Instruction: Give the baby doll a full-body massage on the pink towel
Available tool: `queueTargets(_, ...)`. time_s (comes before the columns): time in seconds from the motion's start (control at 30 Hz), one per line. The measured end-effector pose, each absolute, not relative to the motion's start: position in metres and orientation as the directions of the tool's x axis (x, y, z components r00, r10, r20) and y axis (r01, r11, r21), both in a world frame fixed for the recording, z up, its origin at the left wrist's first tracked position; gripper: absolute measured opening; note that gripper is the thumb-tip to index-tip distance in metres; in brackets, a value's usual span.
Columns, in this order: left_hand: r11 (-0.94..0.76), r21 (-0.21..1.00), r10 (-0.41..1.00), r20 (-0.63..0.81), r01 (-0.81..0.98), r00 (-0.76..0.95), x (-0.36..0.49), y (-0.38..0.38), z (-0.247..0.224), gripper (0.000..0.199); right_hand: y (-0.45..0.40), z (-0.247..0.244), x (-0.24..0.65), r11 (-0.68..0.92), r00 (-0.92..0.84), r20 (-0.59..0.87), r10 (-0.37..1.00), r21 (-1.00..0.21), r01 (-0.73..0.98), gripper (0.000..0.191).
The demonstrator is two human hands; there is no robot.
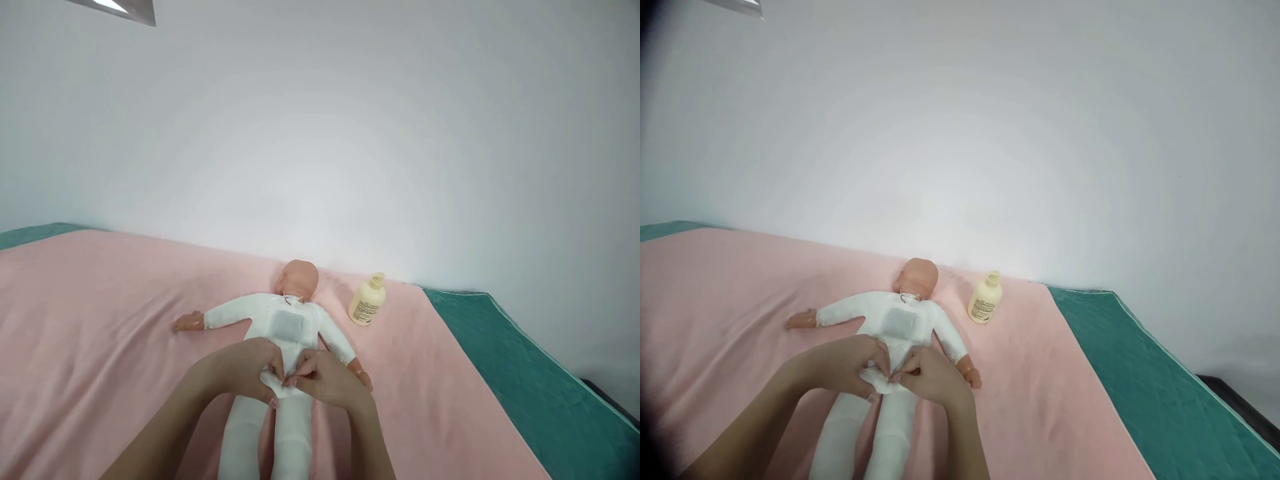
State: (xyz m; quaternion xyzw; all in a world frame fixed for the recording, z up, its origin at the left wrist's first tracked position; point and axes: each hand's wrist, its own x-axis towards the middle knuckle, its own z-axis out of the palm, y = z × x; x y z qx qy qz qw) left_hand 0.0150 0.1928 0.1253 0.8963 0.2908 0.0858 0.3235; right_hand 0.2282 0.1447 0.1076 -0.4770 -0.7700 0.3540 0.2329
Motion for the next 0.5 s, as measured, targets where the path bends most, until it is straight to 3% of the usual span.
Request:
queueTargets(0.23, -0.595, 0.617, 0.673, 0.031, 0.515, 0.739, 0.008, 0.193, 0.132, 0.018, 0.152, 0.108, 0.236, 0.285, -0.374, 0.102, 0.922, -0.833, 0.475, 0.021)
queueTargets(0.5, -0.618, 0.598, 0.633, -0.005, 0.51, 0.774, 0.013, 0.202, 0.125, 0.016, 0.158, 0.102, 0.229, 0.294, -0.387, 0.089, 0.918, -0.809, 0.51, 0.021)
